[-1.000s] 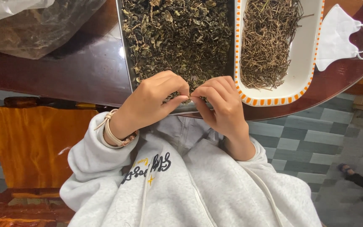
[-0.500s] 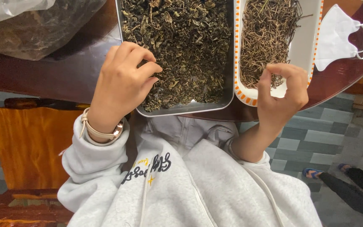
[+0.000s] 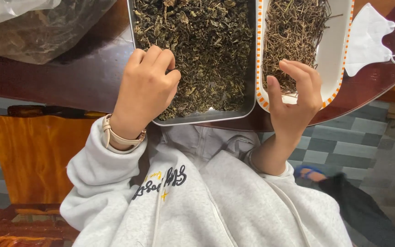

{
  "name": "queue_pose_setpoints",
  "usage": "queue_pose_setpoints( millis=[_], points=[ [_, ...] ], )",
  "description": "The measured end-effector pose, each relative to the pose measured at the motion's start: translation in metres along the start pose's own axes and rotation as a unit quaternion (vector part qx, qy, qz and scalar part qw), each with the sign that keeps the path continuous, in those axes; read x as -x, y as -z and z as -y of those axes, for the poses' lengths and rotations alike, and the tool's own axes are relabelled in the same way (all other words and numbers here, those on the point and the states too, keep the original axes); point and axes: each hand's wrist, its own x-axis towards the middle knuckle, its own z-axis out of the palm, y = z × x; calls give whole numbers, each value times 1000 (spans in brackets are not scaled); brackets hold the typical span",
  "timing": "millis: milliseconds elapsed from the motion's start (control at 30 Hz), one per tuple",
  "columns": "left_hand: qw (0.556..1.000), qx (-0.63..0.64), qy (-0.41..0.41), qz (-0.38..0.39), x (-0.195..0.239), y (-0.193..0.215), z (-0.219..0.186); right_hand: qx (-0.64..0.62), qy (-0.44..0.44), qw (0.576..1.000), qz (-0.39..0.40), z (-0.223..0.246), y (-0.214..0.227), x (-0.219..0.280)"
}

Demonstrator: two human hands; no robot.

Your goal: The person sits at a table and sorts dried herbs by hand, picking up small pieces from a metal tray and placing them into a white rectangular dish. The hands repeatedly sift through the herbs to separate specific pieces.

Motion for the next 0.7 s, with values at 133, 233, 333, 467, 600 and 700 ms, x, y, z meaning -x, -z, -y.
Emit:
queue_pose_setpoints(
  millis=[133, 233, 333, 467, 600, 700],
  points=[
    [999, -28, -20, 2, -2, -4, -1, 0, 6, 1000, 2, 1, -1, 1],
    [999, -24, -30, -18, -3, -6, -1, -1, 6, 1000, 7, 4, -1, 1],
    [998, 30, -42, -37, -2, 0, 0, -14, -4, 1000, 15, 7, -3, 2],
    [973, 216, -31, -70, -2, 13, -3, -65, 28, 997, 24, 17, -10, 2],
    [952, 288, -26, -99, -7, 14, -10, -118, 99, 984, 85, 43, -20, -4],
    [932, 347, -23, -96, -11, 18, -16, -124, 140, 977, 100, 49, -29, -2]
  ],
)
